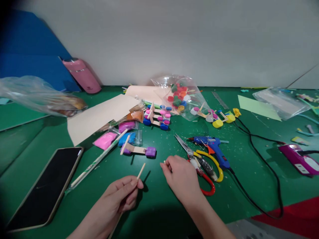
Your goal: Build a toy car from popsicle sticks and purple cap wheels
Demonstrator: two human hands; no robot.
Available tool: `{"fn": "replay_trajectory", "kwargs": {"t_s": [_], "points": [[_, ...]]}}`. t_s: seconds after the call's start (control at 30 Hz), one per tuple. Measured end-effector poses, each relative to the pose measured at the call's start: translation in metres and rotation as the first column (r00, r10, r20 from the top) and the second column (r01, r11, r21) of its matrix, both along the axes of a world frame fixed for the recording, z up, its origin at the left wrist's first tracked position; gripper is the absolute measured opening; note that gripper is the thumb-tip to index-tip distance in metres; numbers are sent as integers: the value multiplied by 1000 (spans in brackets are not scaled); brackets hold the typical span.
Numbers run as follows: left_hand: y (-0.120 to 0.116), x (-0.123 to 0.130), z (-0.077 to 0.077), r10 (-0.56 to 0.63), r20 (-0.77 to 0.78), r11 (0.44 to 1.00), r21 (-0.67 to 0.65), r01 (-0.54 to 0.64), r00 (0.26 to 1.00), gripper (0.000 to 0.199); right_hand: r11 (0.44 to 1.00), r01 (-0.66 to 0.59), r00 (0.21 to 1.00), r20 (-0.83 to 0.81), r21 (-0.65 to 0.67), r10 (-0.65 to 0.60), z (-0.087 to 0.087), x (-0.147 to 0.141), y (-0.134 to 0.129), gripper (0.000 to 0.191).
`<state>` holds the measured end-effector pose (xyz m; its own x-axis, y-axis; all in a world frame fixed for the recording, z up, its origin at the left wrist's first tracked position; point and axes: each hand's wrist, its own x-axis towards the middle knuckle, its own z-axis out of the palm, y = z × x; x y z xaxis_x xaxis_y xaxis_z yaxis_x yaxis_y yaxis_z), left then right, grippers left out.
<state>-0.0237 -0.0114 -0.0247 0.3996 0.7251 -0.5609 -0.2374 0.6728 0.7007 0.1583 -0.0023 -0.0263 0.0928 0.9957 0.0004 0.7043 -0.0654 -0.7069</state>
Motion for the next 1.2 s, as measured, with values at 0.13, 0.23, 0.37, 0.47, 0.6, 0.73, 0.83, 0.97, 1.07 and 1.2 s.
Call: {"fn": "replay_trajectory", "kwargs": {"t_s": [0.13, 0.23, 0.37, 0.47, 0.6, 0.73, 0.83, 0.97, 1.07, 1.2], "points": [[0, 1, 2, 2, -29, 1000, -9, -2, 1000, 21, 999, -42, 988, 147, -18, 44, -5, -3, 4, 15], [2, 0, 3, -4, -51, 1000, 1, 4, 999, 22, 999, -29, 983, 180, -37, 35, -4, 0, 1, 13], [5, -3, 3, -11, -46, 1000, 17, 11, 999, 22, 989, 143, 973, 181, 23, -145, 1, 30, -13, 17], [7, -5, 7, -12, -45, 999, 30, 14, 999, 22, 973, 224, 926, 299, 58, -231, -1, 62, -28, 22], [11, -8, 15, -38, -76, 997, 59, 43, 996, 23, 991, 133, 841, 525, 30, -129, -11, 89, -43, 38], [14, -10, 24, -67, -118, 989, 119, 81, 991, 24, 993, 87, 811, 584, -75, -27, -15, 93, -43, 50], [15, -12, 32, -75, -172, 980, 167, 104, 982, 23, 974, 144, 826, 563, -173, -22, -9, 90, -39, 50], [14, -14, 38, -90, -215, 971, 200, 134, 972, 23, 947, 194, 904, 423, -257, -70, -1, 86, -44, 48], [14, -15, 40, -81, -248, 962, 233, 140, 965, 23, 961, 128, 983, 163, -246, -89, 4, 81, -53, 44], [16, -15, 40, -71, -323, 944, 284, 168, 944, 27, 970, 43, 978, -189, -241, -91, 11, 65, -60, 45]]}}
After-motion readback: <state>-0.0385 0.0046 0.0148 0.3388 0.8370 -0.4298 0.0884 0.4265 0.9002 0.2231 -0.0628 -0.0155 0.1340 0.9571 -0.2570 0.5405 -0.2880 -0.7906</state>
